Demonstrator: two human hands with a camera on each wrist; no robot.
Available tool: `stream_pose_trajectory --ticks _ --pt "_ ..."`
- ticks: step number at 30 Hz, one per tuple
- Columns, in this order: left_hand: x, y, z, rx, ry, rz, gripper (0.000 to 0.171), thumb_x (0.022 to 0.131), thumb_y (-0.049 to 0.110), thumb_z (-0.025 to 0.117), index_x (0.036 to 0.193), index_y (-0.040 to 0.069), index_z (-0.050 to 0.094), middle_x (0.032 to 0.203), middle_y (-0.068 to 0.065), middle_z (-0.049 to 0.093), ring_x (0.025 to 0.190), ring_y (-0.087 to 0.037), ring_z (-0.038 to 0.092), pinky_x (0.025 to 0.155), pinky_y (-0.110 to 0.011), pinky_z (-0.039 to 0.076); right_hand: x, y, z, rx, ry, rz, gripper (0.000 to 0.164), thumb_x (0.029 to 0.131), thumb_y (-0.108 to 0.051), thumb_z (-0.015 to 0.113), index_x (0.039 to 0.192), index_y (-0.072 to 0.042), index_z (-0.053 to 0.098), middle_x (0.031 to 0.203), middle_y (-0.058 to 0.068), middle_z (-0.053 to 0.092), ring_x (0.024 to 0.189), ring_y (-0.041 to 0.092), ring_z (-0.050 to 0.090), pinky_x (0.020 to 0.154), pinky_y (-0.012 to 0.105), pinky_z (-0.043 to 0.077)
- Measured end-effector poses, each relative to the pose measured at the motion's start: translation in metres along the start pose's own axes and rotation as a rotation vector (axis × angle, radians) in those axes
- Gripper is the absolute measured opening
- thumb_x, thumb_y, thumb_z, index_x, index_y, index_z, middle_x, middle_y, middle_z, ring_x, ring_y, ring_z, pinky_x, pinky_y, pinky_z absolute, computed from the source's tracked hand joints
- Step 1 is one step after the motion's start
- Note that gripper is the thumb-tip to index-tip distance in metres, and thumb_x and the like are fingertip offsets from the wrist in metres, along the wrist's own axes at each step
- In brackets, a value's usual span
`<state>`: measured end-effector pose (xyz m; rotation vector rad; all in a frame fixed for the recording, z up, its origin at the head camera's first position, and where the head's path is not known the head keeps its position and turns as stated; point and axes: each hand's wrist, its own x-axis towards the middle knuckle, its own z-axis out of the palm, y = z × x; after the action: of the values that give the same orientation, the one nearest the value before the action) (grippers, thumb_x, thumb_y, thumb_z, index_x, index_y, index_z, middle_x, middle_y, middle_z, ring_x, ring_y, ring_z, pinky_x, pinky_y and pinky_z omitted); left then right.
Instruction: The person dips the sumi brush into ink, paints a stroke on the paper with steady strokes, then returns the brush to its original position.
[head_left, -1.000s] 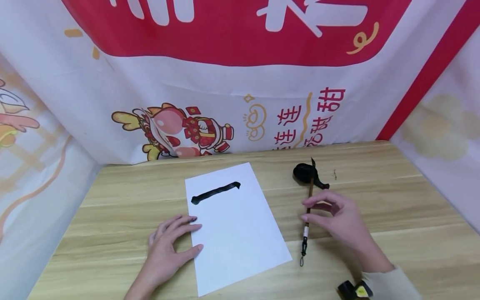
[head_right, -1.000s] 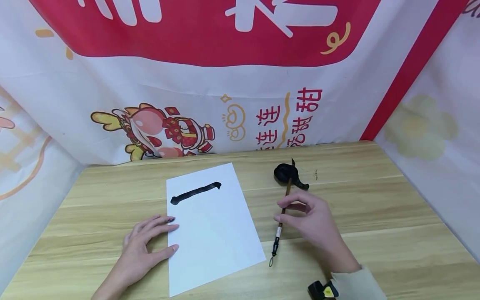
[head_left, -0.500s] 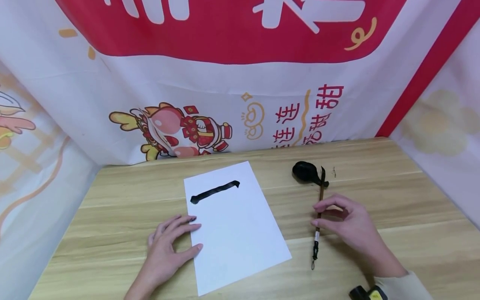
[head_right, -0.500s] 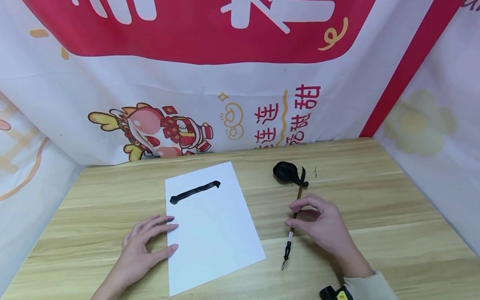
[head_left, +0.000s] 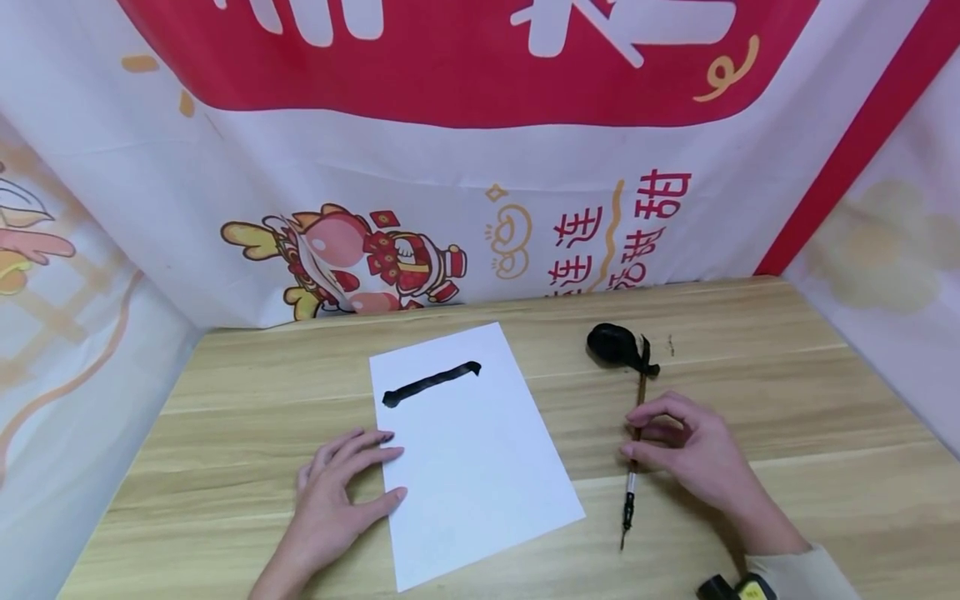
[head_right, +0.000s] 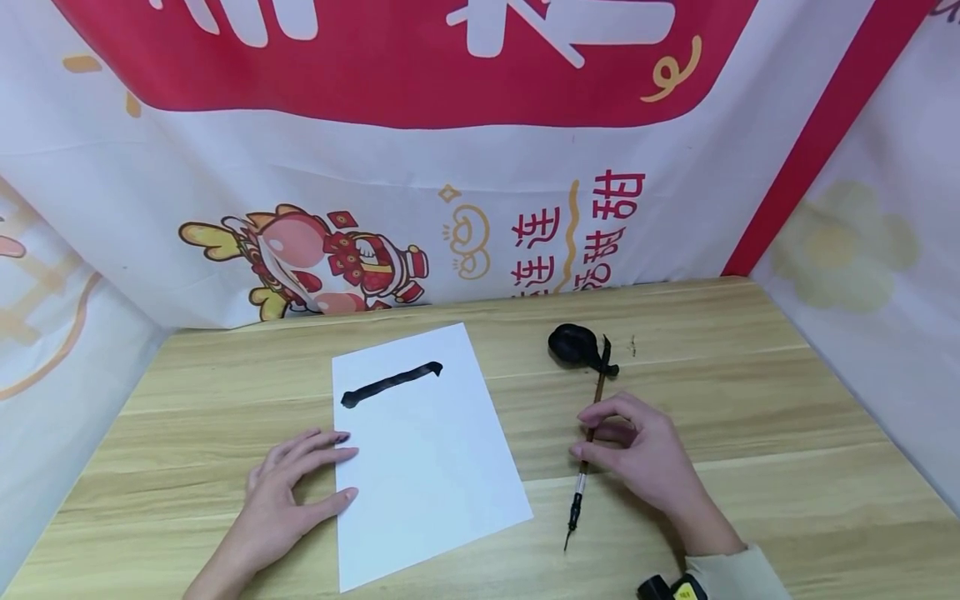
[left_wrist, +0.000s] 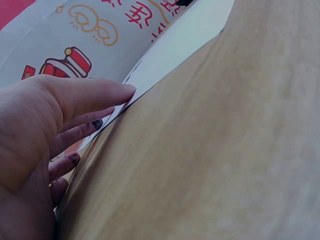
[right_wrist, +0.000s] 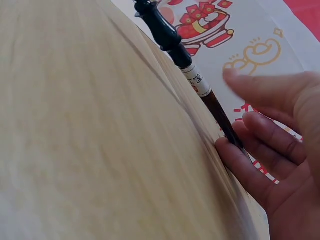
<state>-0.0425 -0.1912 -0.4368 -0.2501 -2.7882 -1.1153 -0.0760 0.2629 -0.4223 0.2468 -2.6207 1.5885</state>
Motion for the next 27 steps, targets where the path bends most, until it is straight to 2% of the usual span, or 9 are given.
stream_pose_trajectory --ticks 10,17,27 --pt "-0.001 0.000 0.000 -0.003 0.011 0.008 0.046 0.083 0.033 0.093 0.126 0.032 0.078 0.152 0.001 0.066 0.147 -0.033 0.043 0.109 -0.061 0.020 0.000 -0.004 0.000 -0.012 -0.020 0.018 0.029 0.091 -0.021 0.089 0.114 -0.012 0.076 0.117 0.006 0.073 0.105 0.014 0.075 0.094 0.019 0.060" --pt "-0.001 0.000 -0.002 -0.005 0.012 0.005 0.046 0.083 0.034 0.093 0.127 0.032 0.078 0.152 0.001 0.065 0.147 -0.033 0.042 0.109 -0.061 0.019 0.000 0.000 0.000 -0.041 -0.019 -0.077 0.028 0.091 -0.013 0.087 0.117 -0.012 0.075 0.114 0.006 0.074 0.097 0.015 0.074 0.091 0.023 0.061" --pt "-0.001 -0.001 0.001 -0.014 0.015 0.003 0.042 0.084 0.033 0.093 0.123 0.032 0.079 0.151 0.003 0.067 0.148 -0.034 0.043 0.113 -0.064 0.018 -0.003 0.008 0.000 0.011 -0.006 -0.149 0.029 0.090 -0.003 0.085 0.116 -0.008 0.075 0.111 0.008 0.074 0.093 0.015 0.073 0.086 0.023 0.060"
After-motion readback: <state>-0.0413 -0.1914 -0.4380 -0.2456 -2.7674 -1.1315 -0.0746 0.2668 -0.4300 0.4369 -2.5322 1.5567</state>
